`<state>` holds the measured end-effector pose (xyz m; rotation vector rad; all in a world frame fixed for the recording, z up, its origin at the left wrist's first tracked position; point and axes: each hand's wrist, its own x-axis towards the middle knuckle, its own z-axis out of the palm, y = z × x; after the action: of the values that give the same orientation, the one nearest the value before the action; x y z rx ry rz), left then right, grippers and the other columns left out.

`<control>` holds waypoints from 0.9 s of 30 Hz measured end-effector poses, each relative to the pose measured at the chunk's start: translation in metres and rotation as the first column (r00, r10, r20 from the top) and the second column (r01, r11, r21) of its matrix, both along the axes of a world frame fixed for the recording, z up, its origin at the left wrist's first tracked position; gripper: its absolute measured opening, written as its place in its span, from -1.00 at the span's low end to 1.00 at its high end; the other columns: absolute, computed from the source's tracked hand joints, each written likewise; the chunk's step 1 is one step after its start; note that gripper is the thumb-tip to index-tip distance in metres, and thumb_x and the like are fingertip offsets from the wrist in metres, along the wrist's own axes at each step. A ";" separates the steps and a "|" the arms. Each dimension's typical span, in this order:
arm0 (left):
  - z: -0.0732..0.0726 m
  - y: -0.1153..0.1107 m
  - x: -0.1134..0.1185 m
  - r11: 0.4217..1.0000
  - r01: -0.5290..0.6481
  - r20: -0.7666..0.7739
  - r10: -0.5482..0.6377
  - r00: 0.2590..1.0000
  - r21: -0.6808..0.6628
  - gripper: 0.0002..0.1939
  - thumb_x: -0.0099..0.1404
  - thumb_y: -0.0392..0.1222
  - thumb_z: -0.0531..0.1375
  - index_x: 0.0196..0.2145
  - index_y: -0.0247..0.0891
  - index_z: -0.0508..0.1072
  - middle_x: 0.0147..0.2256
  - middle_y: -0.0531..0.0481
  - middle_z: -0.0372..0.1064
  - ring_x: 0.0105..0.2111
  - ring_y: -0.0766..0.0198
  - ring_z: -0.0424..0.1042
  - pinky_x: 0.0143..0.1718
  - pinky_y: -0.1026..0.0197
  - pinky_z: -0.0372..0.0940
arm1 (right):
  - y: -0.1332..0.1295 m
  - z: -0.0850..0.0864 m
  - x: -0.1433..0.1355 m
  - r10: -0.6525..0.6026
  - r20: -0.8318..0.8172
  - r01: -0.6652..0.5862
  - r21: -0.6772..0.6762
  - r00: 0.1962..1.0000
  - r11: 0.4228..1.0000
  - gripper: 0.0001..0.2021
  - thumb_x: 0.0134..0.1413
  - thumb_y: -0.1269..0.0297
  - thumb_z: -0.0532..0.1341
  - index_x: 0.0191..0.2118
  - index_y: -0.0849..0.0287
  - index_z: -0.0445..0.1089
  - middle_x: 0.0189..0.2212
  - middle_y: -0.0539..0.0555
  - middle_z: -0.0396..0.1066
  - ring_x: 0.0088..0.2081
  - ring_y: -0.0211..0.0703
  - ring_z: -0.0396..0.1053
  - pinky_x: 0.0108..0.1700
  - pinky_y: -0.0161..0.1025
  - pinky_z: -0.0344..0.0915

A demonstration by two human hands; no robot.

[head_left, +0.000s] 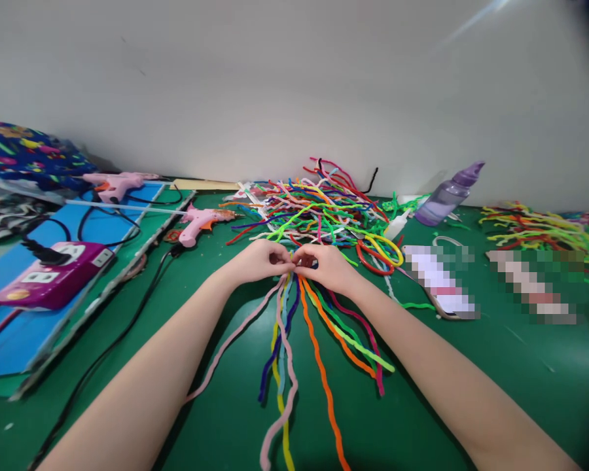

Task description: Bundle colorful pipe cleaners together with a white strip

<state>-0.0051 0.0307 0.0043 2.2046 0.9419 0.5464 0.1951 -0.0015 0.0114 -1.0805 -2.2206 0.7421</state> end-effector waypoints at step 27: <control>-0.005 0.001 -0.002 0.999 0.041 -0.070 -0.039 0.997 0.027 -0.64 0.17 0.06 0.14 -0.45 -0.32 0.50 -0.51 0.05 0.40 -0.53 0.42 0.24 -0.48 0.38 0.12 | 0.017 -0.024 0.009 -0.044 -0.275 -0.038 -0.285 0.961 0.958 -0.85 0.06 0.34 0.15 -0.26 0.21 0.42 -0.30 0.06 0.46 -0.29 -0.24 0.42 -0.17 -0.26 0.34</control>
<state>-0.0074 0.0314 -0.0007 2.2763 0.9286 0.4695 0.2039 0.0151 -0.0128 -1.0384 -1.9100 1.1688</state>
